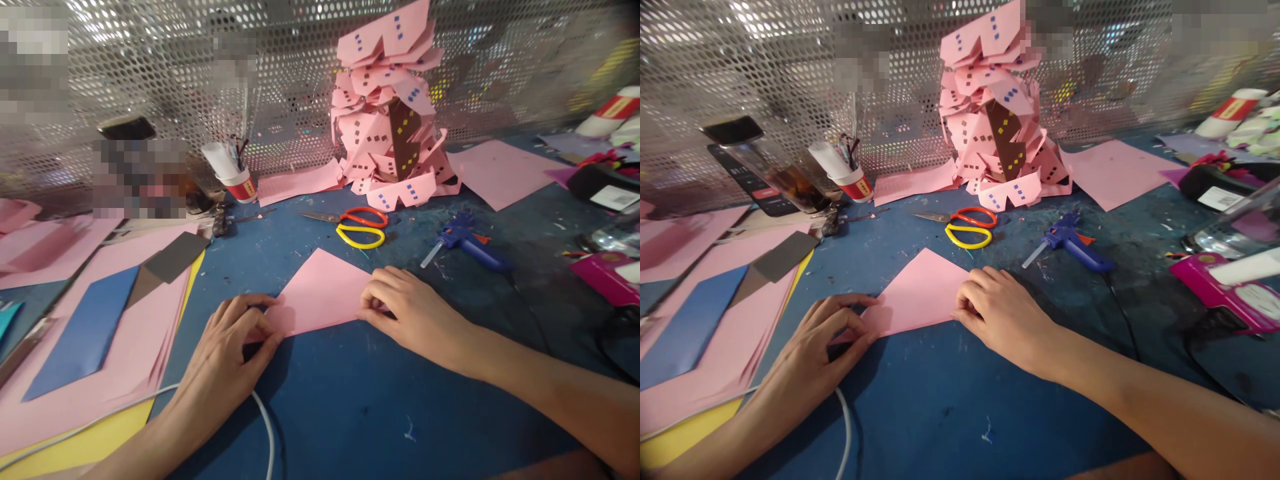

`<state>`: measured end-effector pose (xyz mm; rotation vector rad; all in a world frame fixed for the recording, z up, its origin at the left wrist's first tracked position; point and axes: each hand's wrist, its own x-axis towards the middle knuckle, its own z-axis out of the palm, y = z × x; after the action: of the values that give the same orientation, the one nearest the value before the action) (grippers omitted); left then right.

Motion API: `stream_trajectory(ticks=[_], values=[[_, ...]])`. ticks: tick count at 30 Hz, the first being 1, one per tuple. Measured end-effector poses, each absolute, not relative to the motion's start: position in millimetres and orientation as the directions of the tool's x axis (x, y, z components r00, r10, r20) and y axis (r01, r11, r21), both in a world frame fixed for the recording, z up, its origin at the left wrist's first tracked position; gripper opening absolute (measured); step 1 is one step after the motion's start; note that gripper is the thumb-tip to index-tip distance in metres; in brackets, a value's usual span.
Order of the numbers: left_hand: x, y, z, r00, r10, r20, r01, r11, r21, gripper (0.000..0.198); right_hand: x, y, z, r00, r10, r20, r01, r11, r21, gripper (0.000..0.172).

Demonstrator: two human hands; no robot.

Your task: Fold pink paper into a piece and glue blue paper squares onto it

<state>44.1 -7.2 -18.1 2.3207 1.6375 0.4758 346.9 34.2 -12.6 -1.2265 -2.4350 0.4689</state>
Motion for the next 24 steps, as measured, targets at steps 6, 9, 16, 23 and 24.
stream_trajectory(ticks=[6, 9, 16, 23, 24], values=[[42.9, -7.0, -17.1, 0.302, 0.946, 0.117, 0.857, -0.323, 0.402, 0.017, 347.3, 34.0, -12.8, -0.552, 0.817, 0.169, 0.691, 0.561, -0.456, 0.017], [43.7, -6.7, -15.9, 0.306, 0.943, 0.130, 0.852, -0.332, 0.406, 0.018, 347.1, 34.3, -12.3, -0.550, 0.820, 0.161, 0.694, 0.556, -0.457, 0.018], [44.5, -8.1, -14.1, 0.285, 0.948, 0.142, 0.850, -0.318, 0.420, 0.020, 347.1, 34.3, -12.4, -0.550, 0.819, 0.162, 0.694, 0.556, -0.457, 0.018], [42.3, -9.3, -12.8, 0.280, 0.948, 0.154, 0.860, -0.319, 0.398, 0.020, 347.1, 34.8, -12.5, -0.552, 0.816, 0.169, 0.689, 0.561, -0.460, 0.018], [41.4, -9.6, -12.8, 0.276, 0.950, 0.143, 0.862, -0.311, 0.400, 0.020, 347.0, 34.9, -12.4, -0.551, 0.817, 0.171, 0.688, 0.561, -0.460, 0.018]])
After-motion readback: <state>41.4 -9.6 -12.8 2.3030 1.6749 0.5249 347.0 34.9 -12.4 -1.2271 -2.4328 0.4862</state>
